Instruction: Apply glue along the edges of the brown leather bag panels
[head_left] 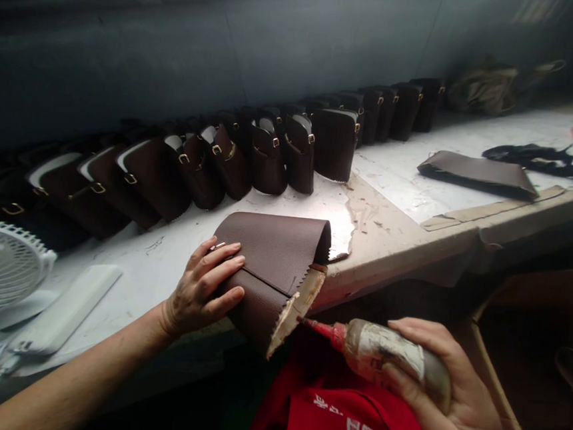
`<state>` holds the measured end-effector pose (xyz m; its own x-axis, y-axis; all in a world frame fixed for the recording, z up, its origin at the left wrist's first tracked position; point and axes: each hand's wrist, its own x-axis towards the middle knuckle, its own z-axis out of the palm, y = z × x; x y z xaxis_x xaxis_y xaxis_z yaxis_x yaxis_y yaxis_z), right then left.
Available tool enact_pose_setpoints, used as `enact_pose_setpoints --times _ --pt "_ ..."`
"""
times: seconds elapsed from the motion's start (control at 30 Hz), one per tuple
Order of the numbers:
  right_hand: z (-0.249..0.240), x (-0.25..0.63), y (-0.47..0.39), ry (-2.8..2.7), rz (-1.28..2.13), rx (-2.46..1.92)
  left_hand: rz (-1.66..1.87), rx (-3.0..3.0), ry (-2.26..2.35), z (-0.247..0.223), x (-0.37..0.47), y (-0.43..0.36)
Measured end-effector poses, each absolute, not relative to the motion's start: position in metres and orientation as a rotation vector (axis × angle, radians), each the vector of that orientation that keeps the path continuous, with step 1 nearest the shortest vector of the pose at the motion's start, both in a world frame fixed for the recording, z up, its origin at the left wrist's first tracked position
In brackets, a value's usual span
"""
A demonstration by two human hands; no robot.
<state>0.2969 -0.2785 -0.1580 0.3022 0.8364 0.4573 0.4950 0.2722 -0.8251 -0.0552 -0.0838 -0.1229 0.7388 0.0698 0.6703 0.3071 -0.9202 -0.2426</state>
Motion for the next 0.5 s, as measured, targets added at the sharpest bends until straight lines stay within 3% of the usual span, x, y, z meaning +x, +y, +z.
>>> enact_pose_setpoints --times 0.5 --pt "-0.156 0.296 -0.272 -1.284 0.219 -1.401 -0.99 -2.586 -0.282 -0.122 -0.056 -0.087"
